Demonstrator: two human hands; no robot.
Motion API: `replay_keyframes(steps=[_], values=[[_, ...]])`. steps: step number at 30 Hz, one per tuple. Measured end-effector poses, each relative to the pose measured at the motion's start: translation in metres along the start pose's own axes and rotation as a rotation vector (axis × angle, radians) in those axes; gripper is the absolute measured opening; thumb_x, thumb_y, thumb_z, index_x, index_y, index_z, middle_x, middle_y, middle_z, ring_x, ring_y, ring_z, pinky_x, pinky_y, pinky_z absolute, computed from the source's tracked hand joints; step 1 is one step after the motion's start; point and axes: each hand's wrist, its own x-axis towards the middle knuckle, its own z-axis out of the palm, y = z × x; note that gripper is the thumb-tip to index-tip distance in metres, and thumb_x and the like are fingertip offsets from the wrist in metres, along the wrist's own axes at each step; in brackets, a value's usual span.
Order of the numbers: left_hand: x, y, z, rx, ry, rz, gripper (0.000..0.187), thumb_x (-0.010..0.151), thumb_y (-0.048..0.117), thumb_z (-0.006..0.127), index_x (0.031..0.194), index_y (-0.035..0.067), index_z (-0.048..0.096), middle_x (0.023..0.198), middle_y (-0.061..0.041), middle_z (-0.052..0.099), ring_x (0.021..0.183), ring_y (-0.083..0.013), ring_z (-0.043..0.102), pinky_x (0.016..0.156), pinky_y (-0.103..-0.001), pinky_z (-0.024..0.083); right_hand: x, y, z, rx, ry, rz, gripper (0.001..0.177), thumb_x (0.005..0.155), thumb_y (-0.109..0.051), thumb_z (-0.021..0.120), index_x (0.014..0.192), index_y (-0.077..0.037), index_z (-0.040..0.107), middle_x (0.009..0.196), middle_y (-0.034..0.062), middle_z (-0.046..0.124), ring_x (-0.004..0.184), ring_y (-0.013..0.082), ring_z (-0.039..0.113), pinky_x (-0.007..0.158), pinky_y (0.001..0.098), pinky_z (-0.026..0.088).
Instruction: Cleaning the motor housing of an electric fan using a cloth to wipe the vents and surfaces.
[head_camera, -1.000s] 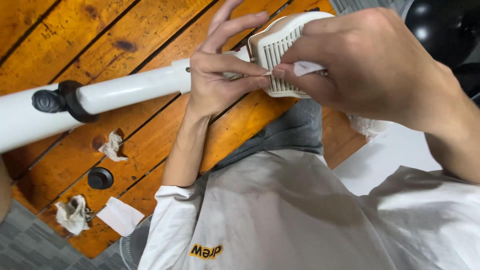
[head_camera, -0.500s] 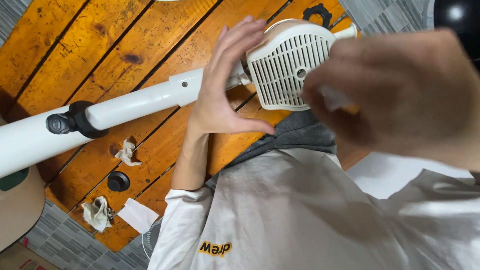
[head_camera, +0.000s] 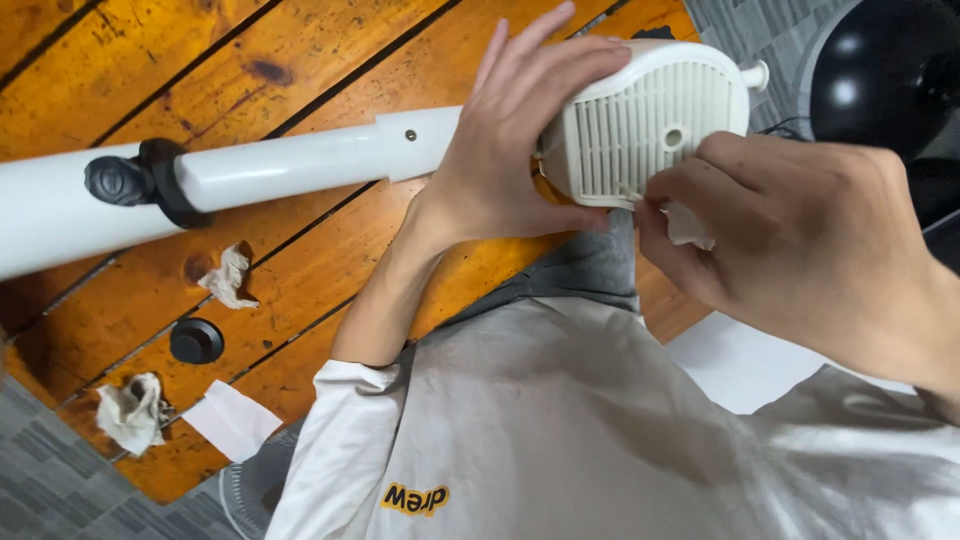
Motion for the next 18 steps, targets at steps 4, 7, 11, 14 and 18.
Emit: replay_keyframes(steps=[4,7,11,14,18], values=[[0.001,-0.001,0.005,0.026,0.043,0.016,0.125,0.043,0.034,0.121,0.145,0.022,0.051,0.15,0.003,0.06,0.153,-0.0294,0.042,0.136,-0.066,0.019,-0.003,-0.006,0.004,-0.022,-0.028,0.066,0.013,0.1,-0.007,0.082,0.092,-0.004,0.073,0.079,0.0019,0.064,0.049,0.0176,0.047,0.045,0.032,0.035],[0.001,-0.001,0.007,0.011,0.069,0.029,0.123,0.044,0.033,0.121,0.145,0.023,0.052,0.149,0.002,0.062,0.152,-0.0286,0.044,0.135,-0.067,0.02,0.001,-0.012,0.0,-0.043,-0.045,0.078,0.008,0.101,-0.009,0.081,0.097,-0.004,0.075,0.078,0.0019,0.062,0.051,0.0173,0.049,0.046,0.0317,0.036],[0.001,0.0,0.006,-0.001,0.089,0.04,0.122,0.043,0.032,0.12,0.145,0.022,0.053,0.148,0.002,0.062,0.15,-0.0284,0.045,0.134,-0.066,0.022,0.001,-0.012,0.006,-0.102,-0.05,0.063,0.009,0.102,-0.01,0.08,0.097,-0.006,0.074,0.077,0.0016,0.059,0.05,0.017,0.046,0.045,0.0312,0.034],[0.001,0.0,0.005,-0.011,0.07,0.037,0.119,0.047,0.032,0.117,0.146,0.021,0.052,0.149,0.001,0.061,0.152,-0.0294,0.042,0.134,-0.064,0.019,0.003,-0.01,0.009,-0.132,-0.067,0.068,0.01,0.105,-0.013,0.081,0.099,-0.007,0.076,0.08,0.0015,0.06,0.049,0.0141,0.046,0.043,0.0284,0.036],[0.0,-0.002,0.007,-0.007,0.064,0.038,0.122,0.049,0.041,0.12,0.147,0.023,0.051,0.15,0.001,0.06,0.153,-0.0293,0.04,0.135,-0.065,0.016,0.004,-0.006,0.009,-0.155,-0.035,0.067,0.012,0.108,-0.007,0.085,0.101,-0.003,0.077,0.081,0.0027,0.06,0.051,0.0152,0.044,0.045,0.0291,0.034]])
